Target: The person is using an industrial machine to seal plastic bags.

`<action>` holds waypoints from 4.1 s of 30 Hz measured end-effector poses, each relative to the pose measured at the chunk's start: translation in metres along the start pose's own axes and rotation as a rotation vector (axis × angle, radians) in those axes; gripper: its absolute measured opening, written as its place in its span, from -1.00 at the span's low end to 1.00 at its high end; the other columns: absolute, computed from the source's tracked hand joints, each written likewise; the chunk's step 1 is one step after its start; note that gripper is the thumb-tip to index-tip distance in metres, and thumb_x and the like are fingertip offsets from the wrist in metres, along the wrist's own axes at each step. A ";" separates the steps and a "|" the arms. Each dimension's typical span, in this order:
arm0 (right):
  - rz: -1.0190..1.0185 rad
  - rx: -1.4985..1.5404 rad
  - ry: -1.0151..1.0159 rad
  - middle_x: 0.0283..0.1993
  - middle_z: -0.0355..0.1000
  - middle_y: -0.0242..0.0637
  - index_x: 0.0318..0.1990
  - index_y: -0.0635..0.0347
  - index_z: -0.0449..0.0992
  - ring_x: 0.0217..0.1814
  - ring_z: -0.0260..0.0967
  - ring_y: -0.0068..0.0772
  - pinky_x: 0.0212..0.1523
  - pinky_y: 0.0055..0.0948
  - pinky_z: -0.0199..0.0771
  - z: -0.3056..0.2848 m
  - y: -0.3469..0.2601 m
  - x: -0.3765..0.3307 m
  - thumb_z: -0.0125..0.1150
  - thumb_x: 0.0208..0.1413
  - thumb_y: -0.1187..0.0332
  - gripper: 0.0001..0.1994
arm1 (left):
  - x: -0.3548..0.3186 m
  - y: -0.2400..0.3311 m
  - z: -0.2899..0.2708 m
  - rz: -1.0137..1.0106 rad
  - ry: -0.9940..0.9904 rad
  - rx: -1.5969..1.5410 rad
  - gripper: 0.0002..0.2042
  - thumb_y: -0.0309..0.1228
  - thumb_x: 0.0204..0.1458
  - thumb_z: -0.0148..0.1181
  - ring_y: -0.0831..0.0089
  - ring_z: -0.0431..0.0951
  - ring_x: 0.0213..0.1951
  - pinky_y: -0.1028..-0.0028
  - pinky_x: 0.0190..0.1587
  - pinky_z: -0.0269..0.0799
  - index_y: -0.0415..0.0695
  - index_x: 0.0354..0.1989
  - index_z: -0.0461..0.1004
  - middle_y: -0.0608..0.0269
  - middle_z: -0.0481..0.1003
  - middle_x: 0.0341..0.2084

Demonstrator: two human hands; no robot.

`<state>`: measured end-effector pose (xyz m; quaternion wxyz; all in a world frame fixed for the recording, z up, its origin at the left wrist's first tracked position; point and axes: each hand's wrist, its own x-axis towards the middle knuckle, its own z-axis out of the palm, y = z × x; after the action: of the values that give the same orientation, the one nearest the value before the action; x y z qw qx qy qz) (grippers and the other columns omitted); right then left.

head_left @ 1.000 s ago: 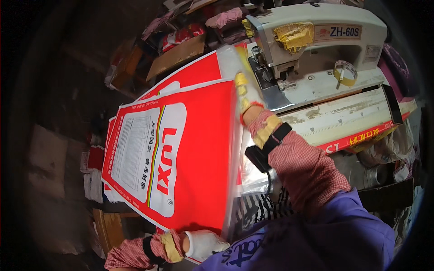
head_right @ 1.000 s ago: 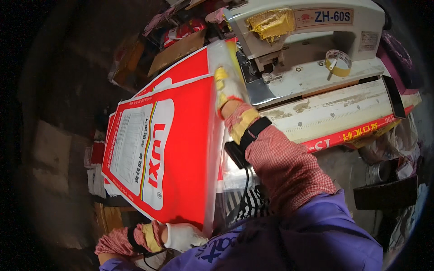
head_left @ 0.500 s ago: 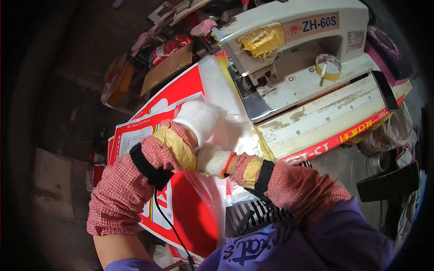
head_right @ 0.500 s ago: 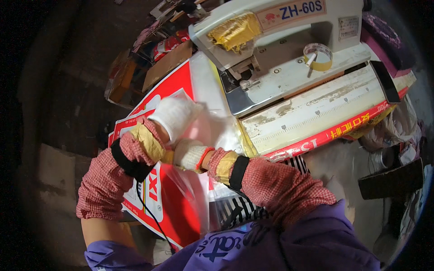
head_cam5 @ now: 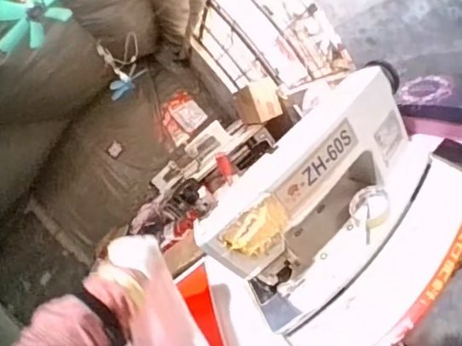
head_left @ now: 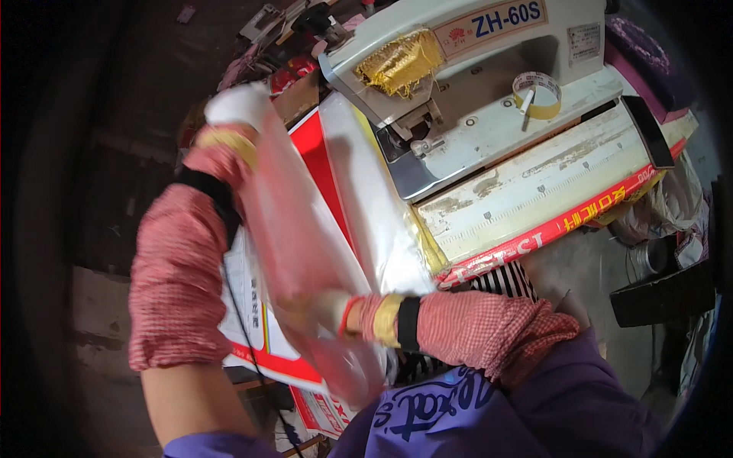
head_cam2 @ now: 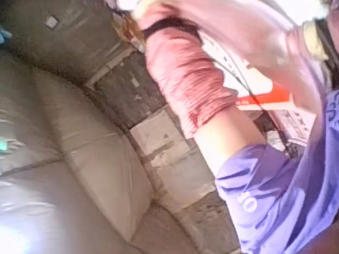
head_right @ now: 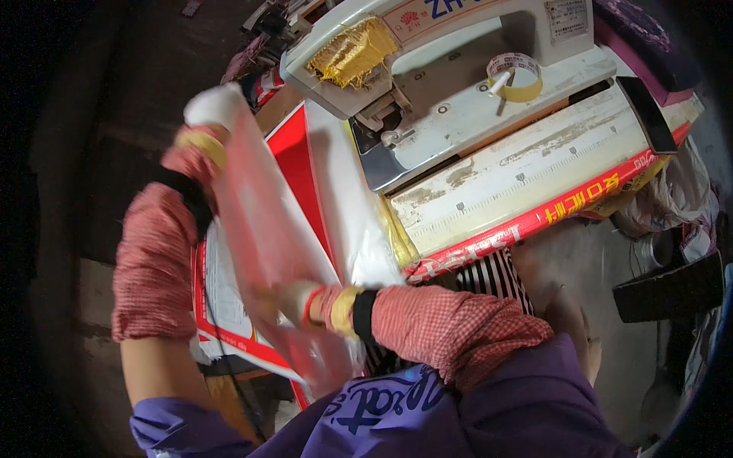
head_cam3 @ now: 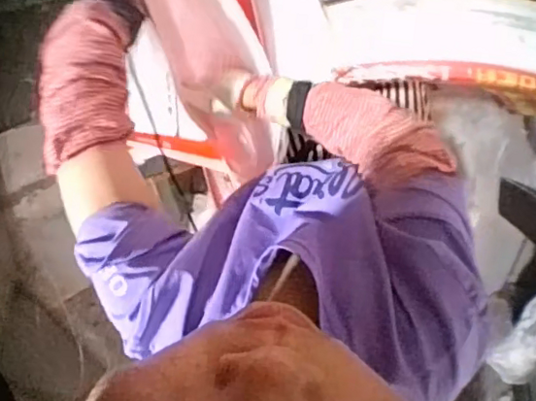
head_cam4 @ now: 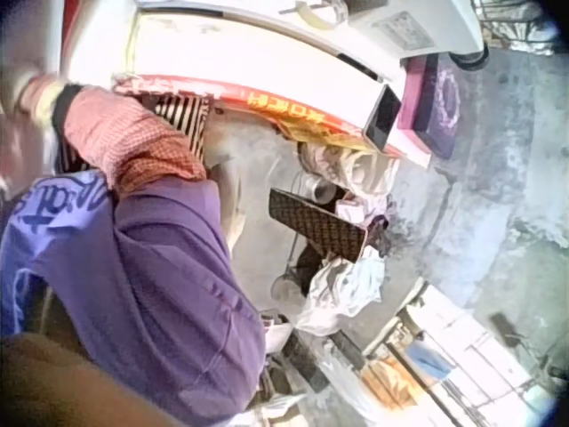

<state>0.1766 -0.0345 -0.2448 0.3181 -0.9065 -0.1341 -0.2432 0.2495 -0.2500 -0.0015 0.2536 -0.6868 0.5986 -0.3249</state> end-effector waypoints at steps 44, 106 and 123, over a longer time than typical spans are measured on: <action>1.037 0.619 0.219 -0.48 0.41 -0.23 -0.22 0.11 0.45 -0.46 0.39 -0.52 -0.48 -0.51 0.34 -0.181 -0.082 -0.206 0.08 -0.06 0.35 -0.79 | -0.031 0.127 0.101 0.088 0.181 -0.231 -0.79 -0.38 0.04 -0.22 0.12 0.49 -0.53 0.20 -0.56 0.40 0.01 -0.18 0.33 0.15 0.46 -0.49; 0.975 0.073 -0.116 -0.55 0.42 -0.19 -0.45 0.28 0.47 -0.62 0.38 -0.37 -0.66 -0.38 0.36 -0.242 0.087 -0.118 0.06 -0.21 0.33 -0.80 | -0.137 0.106 -0.179 0.639 -1.021 0.088 -0.51 0.12 -0.14 0.03 0.22 0.50 -0.38 0.35 -0.28 0.39 -0.10 -0.33 0.50 0.09 0.49 -0.47; 1.042 -1.071 0.702 -0.81 0.15 -0.39 -0.40 0.18 0.33 -0.82 0.18 -0.41 -0.81 -0.32 0.15 -0.121 0.011 -0.142 -0.07 -0.09 0.41 -0.91 | -0.196 0.231 -0.201 1.414 -0.957 0.192 -0.86 -0.34 -0.18 0.10 0.48 0.51 -0.48 0.47 -0.54 0.38 -0.06 -0.46 0.52 0.17 0.48 -0.50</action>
<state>0.0179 -0.1326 -0.2427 -0.0618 -0.7526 0.5450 -0.3644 -0.0668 -0.0838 -0.0672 0.6788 -0.1910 0.6845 0.1850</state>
